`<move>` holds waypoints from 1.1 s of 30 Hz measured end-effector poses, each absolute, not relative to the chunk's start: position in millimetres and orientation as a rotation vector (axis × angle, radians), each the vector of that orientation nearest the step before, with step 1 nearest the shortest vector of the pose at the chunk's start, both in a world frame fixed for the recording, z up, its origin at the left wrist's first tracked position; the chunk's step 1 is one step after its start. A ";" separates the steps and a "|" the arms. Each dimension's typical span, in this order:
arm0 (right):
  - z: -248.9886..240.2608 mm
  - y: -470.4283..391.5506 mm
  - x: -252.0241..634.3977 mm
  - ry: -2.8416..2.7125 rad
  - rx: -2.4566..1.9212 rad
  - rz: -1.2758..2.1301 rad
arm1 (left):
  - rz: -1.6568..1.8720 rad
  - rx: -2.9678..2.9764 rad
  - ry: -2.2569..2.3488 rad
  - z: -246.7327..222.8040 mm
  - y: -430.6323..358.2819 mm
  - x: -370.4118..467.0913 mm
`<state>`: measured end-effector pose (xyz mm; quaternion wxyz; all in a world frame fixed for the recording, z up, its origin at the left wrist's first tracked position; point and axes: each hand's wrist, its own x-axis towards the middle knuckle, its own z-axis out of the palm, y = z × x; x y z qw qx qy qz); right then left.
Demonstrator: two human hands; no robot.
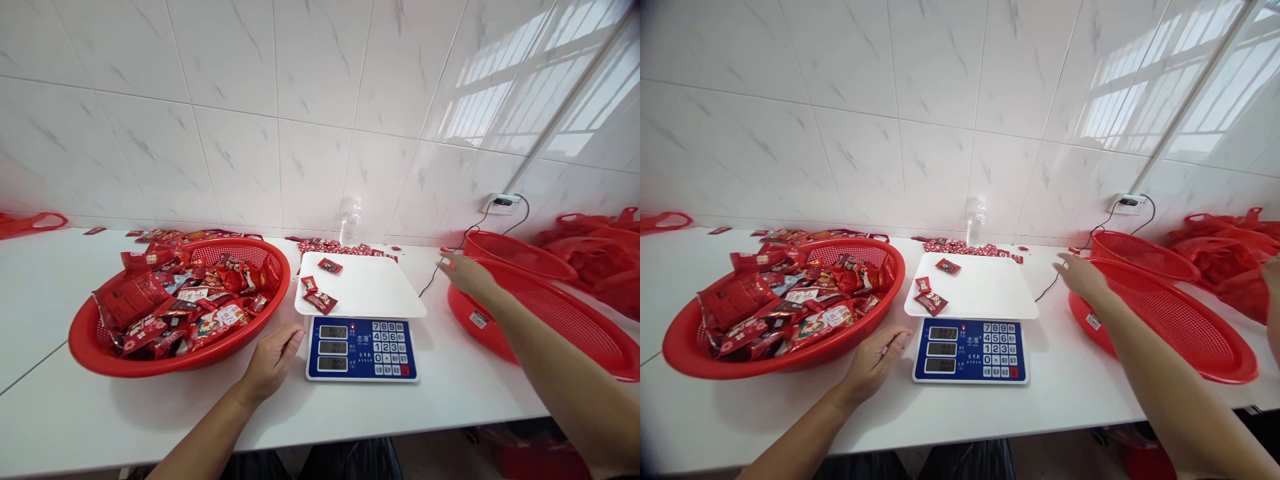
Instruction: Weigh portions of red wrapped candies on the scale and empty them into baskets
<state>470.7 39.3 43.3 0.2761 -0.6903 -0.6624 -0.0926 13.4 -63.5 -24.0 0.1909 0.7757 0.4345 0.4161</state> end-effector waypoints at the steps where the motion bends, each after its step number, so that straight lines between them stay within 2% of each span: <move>1: 44.9 47.9 443.5 -1.881 -1.799 -0.154 | 1.176 2.175 1.230 -23.9 -63.5 13.0; 7: 44.2 82.2 278.6 -2.366 -1.389 0.268 | 1.212 2.166 1.247 -24.3 -61.3 10.5; 12: 39.3 79.4 206.7 -2.520 -1.282 0.385 | 1.181 2.150 1.242 -24.6 -61.2 11.0; 22: 33.4 42.0 217.1 -2.707 -0.977 0.125 | 1.123 2.175 1.194 -25.3 -63.9 12.1; 26: 32.1 51.9 232.8 -2.596 -1.132 -0.024 | 1.147 2.163 1.218 -24.6 -63.7 11.7; 33: 39.3 55.3 259.4 -2.461 -1.261 -0.022 | 1.197 2.146 1.222 -24.0 -63.8 12.2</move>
